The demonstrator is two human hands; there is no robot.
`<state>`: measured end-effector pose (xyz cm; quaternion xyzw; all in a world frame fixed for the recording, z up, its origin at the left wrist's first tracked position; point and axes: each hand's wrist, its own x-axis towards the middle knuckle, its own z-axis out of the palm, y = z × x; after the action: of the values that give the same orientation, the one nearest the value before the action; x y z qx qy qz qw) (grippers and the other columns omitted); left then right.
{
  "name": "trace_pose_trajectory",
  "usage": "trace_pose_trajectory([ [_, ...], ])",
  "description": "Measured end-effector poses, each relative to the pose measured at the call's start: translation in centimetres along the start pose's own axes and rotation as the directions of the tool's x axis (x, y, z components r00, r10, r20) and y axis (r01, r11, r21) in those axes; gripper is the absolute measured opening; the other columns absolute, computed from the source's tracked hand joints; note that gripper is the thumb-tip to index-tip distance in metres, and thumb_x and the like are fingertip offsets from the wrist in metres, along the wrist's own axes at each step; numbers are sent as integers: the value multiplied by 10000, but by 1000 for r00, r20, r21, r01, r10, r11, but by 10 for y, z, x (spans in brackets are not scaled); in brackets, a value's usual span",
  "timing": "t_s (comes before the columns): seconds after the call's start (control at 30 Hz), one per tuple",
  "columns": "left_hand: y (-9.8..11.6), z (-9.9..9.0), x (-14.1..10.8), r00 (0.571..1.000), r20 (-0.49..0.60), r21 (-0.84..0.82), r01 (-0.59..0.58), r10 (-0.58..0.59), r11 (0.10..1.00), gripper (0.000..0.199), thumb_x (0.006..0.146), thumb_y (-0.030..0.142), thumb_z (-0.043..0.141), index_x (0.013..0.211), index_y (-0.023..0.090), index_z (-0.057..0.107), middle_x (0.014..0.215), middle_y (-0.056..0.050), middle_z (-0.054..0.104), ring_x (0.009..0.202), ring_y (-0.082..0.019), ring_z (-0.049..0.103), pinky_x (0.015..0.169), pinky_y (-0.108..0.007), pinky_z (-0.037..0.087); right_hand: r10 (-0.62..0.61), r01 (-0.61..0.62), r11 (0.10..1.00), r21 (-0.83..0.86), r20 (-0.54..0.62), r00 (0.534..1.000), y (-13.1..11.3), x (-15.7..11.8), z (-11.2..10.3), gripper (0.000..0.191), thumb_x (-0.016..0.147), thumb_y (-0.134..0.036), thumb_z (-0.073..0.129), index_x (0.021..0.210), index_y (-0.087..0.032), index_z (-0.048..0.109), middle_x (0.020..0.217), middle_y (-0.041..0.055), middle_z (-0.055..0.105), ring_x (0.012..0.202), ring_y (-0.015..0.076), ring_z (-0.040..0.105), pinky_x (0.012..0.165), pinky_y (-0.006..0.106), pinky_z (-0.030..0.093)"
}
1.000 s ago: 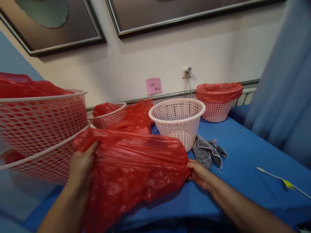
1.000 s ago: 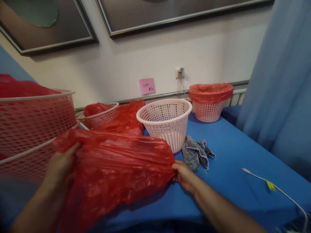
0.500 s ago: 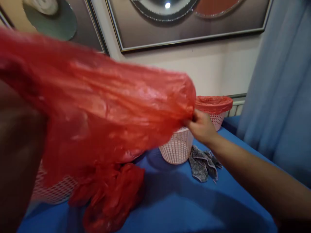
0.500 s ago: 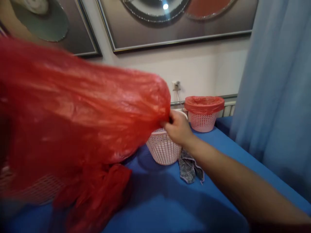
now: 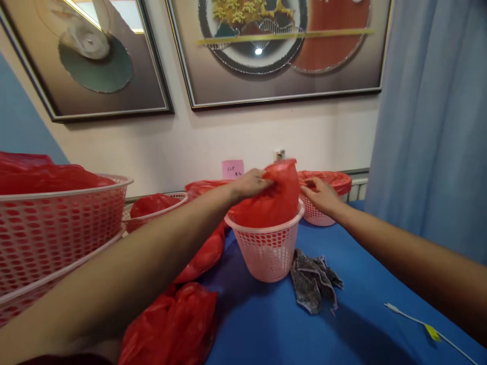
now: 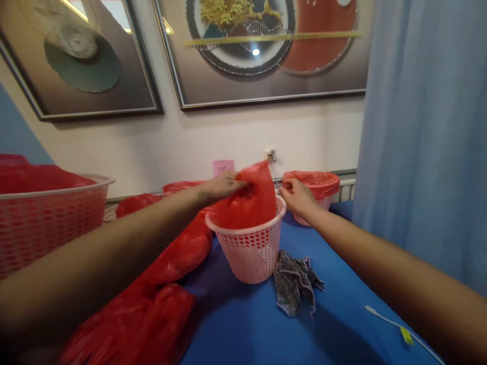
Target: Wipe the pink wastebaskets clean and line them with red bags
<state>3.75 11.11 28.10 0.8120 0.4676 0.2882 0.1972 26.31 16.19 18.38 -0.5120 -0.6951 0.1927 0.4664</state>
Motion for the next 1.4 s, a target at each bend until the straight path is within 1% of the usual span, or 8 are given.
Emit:
trace_pose_trajectory([
  [0.13,-5,43,7,974,221,123,30,-57,992,171,905,231,674,802,146,781,719,-74,800,611,-185,728,640,-311,581,17,-27,989,144,71,997,-24,1,-16,428,1091,-518,409,1103,-171,659,1031,126,764,837,211,725,669,294,551],
  [0.27,1,64,-8,979,203,261,-53,-1,964,166,856,237,744,984,140,786,925,-105,836,827,-239,776,810,-356,605,49,-63,997,49,253,966,-40,2,-8,274,971,-423,683,856,-175,668,793,49,716,666,153,627,558,246,440],
  [0.4,0,64,-49,992,103,360,-107,74,927,499,921,266,705,1397,131,642,1393,-187,728,1233,-335,713,1064,-476,558,113,-105,994,-44,279,954,-31,11,6,89,811,-94,714,779,-164,669,680,-1,663,571,112,552,519,231,366],
  [0.57,-33,44,-103,986,-17,521,-133,166,843,476,979,257,651,1438,153,581,1478,-182,666,1356,-326,640,1135,-512,526,217,-200,975,-102,217,952,1,23,7,46,824,-138,707,809,-168,675,603,-25,596,525,108,499,476,226,298],
  [0.8,-79,32,-130,928,-57,728,-214,369,651,210,1038,156,504,1017,178,712,1019,-105,787,915,-266,738,841,-446,619,315,-312,949,-50,226,922,21,22,10,196,930,-277,704,780,-186,616,523,-58,487,432,96,404,427,237,265],
  [1.03,-77,40,-137,855,-173,713,-234,489,661,189,1069,228,499,1180,183,646,1111,-118,776,1026,-248,738,928,-438,613,330,-372,922,107,286,899,15,13,2,221,1004,-335,585,825,-205,587,565,-58,474,459,90,410,437,208,327],
  [1.27,-85,33,-131,849,-161,736,-236,503,635,259,1060,171,456,1135,192,703,1036,-130,792,929,-266,743,844,-434,586,335,-362,932,32,306,891,25,11,1,228,911,-229,634,709,-213,530,523,-73,432,432,81,368,451,220,323],
  [1.4,-77,32,-149,872,-66,709,-301,486,638,239,1049,232,483,1030,225,721,913,-73,796,797,-227,739,735,-346,574,300,-276,952,-130,226,927,38,15,1,149,813,-205,749,741,-188,621,581,-20,566,528,141,545,514,250,389],
])
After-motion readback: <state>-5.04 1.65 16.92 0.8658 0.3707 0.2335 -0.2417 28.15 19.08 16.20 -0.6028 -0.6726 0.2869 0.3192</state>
